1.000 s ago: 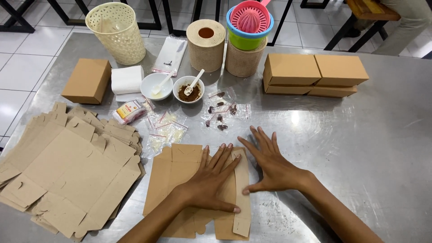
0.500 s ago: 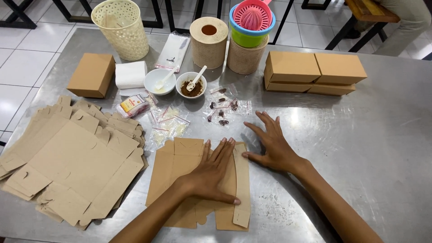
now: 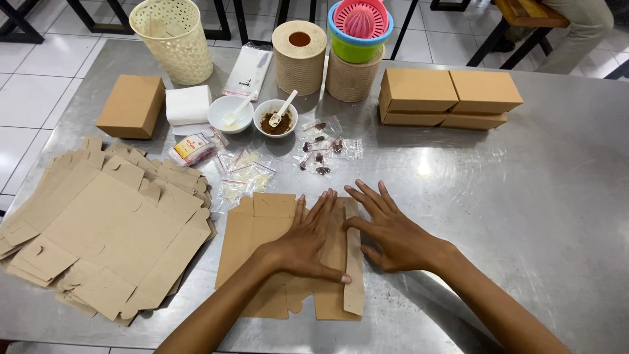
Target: Assembling a cardboard food box by folding along pre-scored lines and tucking in tabs.
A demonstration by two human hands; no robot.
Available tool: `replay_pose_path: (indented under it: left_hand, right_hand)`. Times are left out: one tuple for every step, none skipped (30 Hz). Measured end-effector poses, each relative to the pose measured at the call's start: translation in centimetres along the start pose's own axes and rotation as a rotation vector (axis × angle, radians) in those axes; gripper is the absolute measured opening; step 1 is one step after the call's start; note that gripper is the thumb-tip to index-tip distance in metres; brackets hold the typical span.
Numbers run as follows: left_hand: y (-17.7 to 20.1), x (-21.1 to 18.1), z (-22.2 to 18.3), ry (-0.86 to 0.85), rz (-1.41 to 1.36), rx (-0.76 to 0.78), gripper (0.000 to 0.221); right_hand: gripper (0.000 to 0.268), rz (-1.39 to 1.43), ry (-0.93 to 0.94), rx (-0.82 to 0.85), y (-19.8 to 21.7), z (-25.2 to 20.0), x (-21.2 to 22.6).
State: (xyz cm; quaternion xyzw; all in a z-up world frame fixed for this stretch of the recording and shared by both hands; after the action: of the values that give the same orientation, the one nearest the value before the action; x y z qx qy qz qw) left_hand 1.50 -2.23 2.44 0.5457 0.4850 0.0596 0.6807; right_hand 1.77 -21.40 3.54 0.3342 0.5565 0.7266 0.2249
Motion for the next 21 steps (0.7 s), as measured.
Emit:
replay_pose_path:
  left_hand:
    - [0.0, 0.0, 0.0, -0.002, -0.002, 0.002, 0.152]
    - [0.0, -0.1, 0.0, 0.007, -0.017, -0.001, 0.152]
    - [0.0, -0.1, 0.0, 0.016, -0.032, -0.004, 0.153]
    - [0.0, 0.0, 0.0, 0.015, -0.033, -0.003, 0.153]
    - [-0.1, 0.1, 0.1, 0.018, -0.029, -0.005, 0.152]
    - [-0.1, 0.2, 0.1, 0.021, -0.026, -0.007, 0.152]
    - [-0.1, 0.1, 0.0, 0.020, -0.027, -0.005, 0.152]
    - [0.0, 0.1, 0.0, 0.025, -0.036, 0.004, 0.152]
    - [0.1, 0.0, 0.0, 0.029, -0.045, 0.012, 0.151]
    - [0.7, 0.0, -0.1, 0.030, -0.045, 0.013, 0.151]
    - [1.3, 0.0, -0.3, 0.025, -0.112, 0.023, 0.149]
    - [1.8, -0.1, -0.5, 0.021, -0.181, 0.033, 0.147]
    - [2.1, 0.0, -0.7, 0.023, -0.182, 0.033, 0.147]
    - [2.6, 0.1, -0.8, 0.018, -0.261, 0.032, 0.143]
    - [3.1, 0.1, -0.9, 0.013, -0.340, 0.030, 0.140]
    - [3.9, 0.1, -1.3, 0.011, -0.334, 0.027, 0.140]
    - [4.7, -0.1, -1.5, -0.043, -0.398, -0.008, 0.130]
    - [5.1, -0.3, -2.4, -0.084, -0.471, -0.033, 0.119]
    - [5.8, -0.2, -3.5, -0.076, -0.475, -0.025, 0.119]
    - [6.8, -0.4, -4.5, -0.124, -0.587, -0.020, 0.107]
    - [7.9, -0.5, -5.5, -0.172, -0.699, -0.015, 0.097]
  right_hand:
    - [0.053, 0.000, -0.003, 0.001, 0.1, -0.2, 0.0]
    - [0.049, -0.041, 0.000, -0.020, 0.2, -0.4, 0.0]
    - [0.047, -0.083, 0.002, -0.041, 0.4, -0.6, 0.0]
    - [0.047, -0.083, 0.001, -0.040, 0.2, -0.9, -0.2]
    - [0.046, -0.116, 0.006, -0.052, 0.0, -1.2, -0.4]
    - [0.046, -0.151, 0.011, -0.064, -0.1, -1.6, -0.7]
    - [0.046, -0.151, 0.009, -0.063, 0.0, -1.8, -0.4]
    - [0.032, -0.120, 0.046, -0.094, 0.2, -1.8, 0.0]
    - [0.017, -0.089, 0.083, -0.126, 0.5, -1.9, 0.4]
    - [0.017, -0.088, 0.082, -0.126, 0.3, -2.3, 0.1]
    - [0.017, -0.030, 0.142, -0.243, 0.5, -2.6, 0.1]
    - [0.019, 0.030, 0.203, -0.358, 0.7, -3.0, 0.1]
    - [0.019, 0.032, 0.203, -0.356, 1.0, -3.6, 0.6]
    - [0.013, 0.107, 0.188, -0.479, 1.9, -4.0, 0.9]
    - [0.009, 0.183, 0.172, -0.601, 2.7, -4.4, 1.1]
    - [0.009, 0.180, 0.175, -0.606, 2.6, -4.7, 1.0]
    - [0.010, 0.263, 0.092, -0.760, 2.9, -5.2, 0.5]
    - [0.015, 0.358, -0.005, -0.904, 2.6, -6.2, 0.4]
    - [0.015, 0.367, -0.014, -0.901, 2.7, -6.8, 0.5]
    - [0.023, 0.477, -0.097, -0.887, 2.8, -7.1, 0.1]
    - [0.030, 0.586, -0.181, -0.871, 2.9, -7.5, -0.3]
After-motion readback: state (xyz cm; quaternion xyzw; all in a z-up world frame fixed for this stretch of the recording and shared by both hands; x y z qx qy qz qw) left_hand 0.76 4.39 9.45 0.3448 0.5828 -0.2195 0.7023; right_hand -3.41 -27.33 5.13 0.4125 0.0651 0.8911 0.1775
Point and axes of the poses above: each hand's wrist, its own z-axis towards the middle knuckle, its own y-axis out of the back of the hand, x = y × z, the point moved 3 cm from there along z, towards the middle knuckle, and after that the axes turned 12 degrees about -x, right-handed, at the moved point
